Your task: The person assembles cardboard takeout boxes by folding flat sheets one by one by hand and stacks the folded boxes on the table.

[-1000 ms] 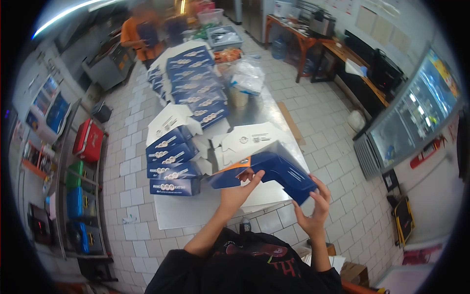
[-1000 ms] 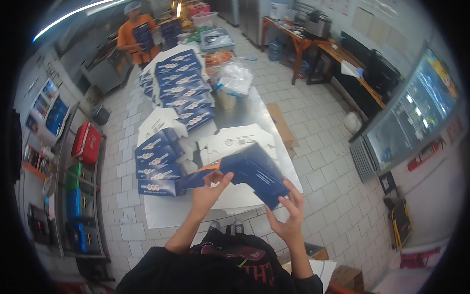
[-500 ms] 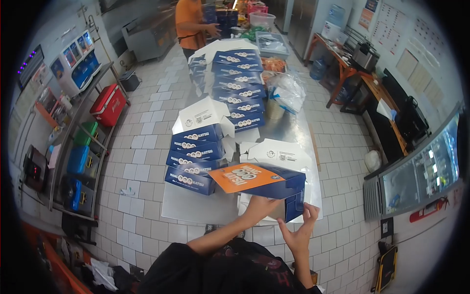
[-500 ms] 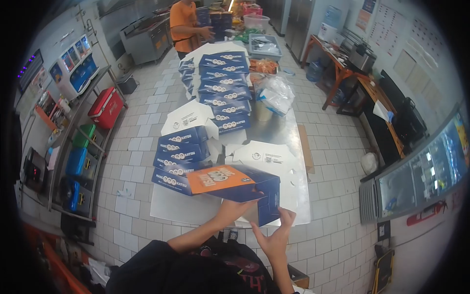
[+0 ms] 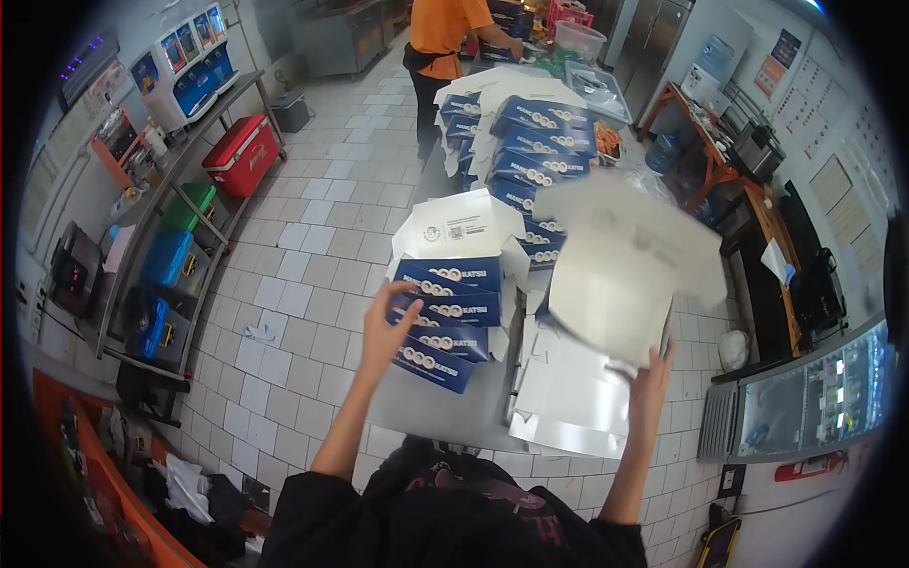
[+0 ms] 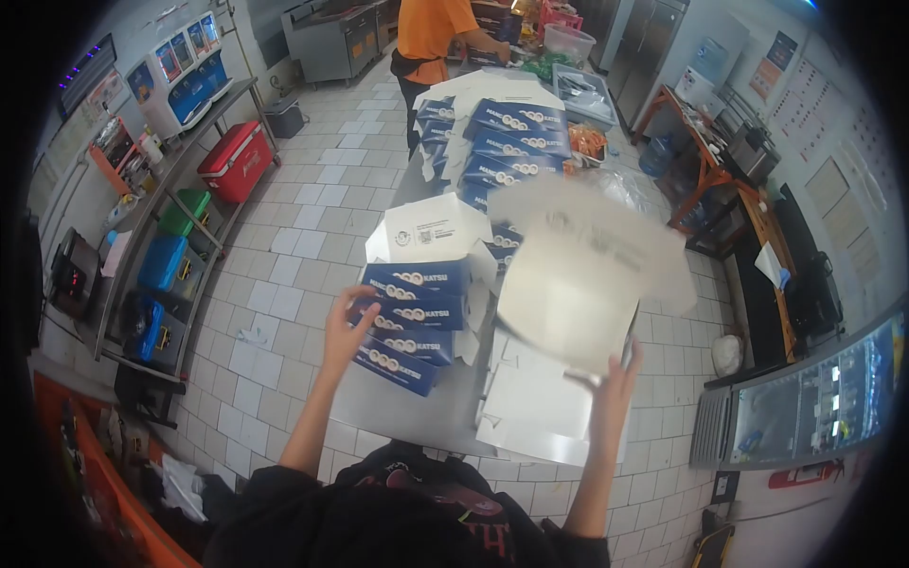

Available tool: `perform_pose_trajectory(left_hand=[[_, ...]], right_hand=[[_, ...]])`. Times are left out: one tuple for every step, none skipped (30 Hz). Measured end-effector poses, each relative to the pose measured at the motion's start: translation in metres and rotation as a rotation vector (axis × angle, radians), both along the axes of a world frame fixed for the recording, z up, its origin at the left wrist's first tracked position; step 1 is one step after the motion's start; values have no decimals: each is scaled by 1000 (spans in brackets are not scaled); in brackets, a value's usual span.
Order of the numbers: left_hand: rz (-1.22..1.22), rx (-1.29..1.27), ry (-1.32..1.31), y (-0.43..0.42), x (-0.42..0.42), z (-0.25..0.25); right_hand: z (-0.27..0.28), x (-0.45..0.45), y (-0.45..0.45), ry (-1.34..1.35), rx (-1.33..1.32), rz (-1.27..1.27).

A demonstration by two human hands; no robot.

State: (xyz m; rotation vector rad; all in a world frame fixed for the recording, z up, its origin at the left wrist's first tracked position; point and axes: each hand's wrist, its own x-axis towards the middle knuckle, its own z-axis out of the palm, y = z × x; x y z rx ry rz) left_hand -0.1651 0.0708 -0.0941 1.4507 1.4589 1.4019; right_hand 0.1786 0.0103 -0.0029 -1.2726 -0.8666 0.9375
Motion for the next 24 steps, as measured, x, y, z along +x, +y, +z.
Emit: perform_pose_trajectory(left_hand=[[-6, 2, -1, 11, -23, -30], [29, -20, 172, 17, -41, -60], [63, -43, 345, 18, -53, -75], [-113, -315, -66, 17, -58, -73], [-121, -316, -70, 15, -59, -75], [-217, -284, -102, 12, -57, -78], [-314, -252, -135, 10, -55, -80], [-314, -292, -148, 7, -53, -74], [-324, -294, -151, 6, -51, -74], [-306, -301, -203, 4, -49, -75], [-287, -306, -256, 2, -48, -77], [-260, -273, -242, 1, -47, -86], [-265, -269, -245, 1, -47, -97], [-256, -232, -239, 1, -47, -106], [-247, -191, -231, 0, -47, -112], [-236, -178, -201, -3, -46, -108], [-241, -167, -201, -7, -45, -108], [-232, -158, -186, -13, -44, -109], [-226, -151, -170, -18, -43, -107], [-236, -146, -165, -26, -41, -105], [-223, -137, -125, -34, -38, -97], [-209, -129, -86, -42, -37, -93], [-215, -129, -82, -48, -36, -91], [-201, -114, -49, -55, -36, -90]], right_hand=[[6, -6, 21, -19, 16, 37], [10, -13, 43, -39, 32, 73], [15, -25, 64, -59, 69, 155], [20, -38, 86, -83, 108, 238], [22, -50, 109, -88, 68, 282], [16, -61, 134, -105, 61, 321], [11, -72, 155, -133, 72, 446], [10, -90, 173, -55, -16, 448], [-2, -101, 195, -101, -108, 466], [-8, -115, 204, -232, -150, 449], [-26, -121, 224, -405, -290, 497], [-39, -126, 239, -578, -431, 543], [-38, -132, 239, -582, -430, 537], [-39, -138, 239, -813, -499, 603], [-37, -144, 240, -1045, -563, 664], [-36, -142, 247, -1142, -589, 740], [-35, -139, 251, -1145, -583, 730], [-37, -137, 253, -1108, -615, 768], [-39, -136, 252, -1066, -648, 805], [-45, -136, 247, -948, -653, 739], [-45, -137, 243, -944, -651, 730], [-42, -140, 237, -964, -640, 741], [-39, -141, 231, -983, -630, 752], [-34, -142, 220, -974, -588, 729]])
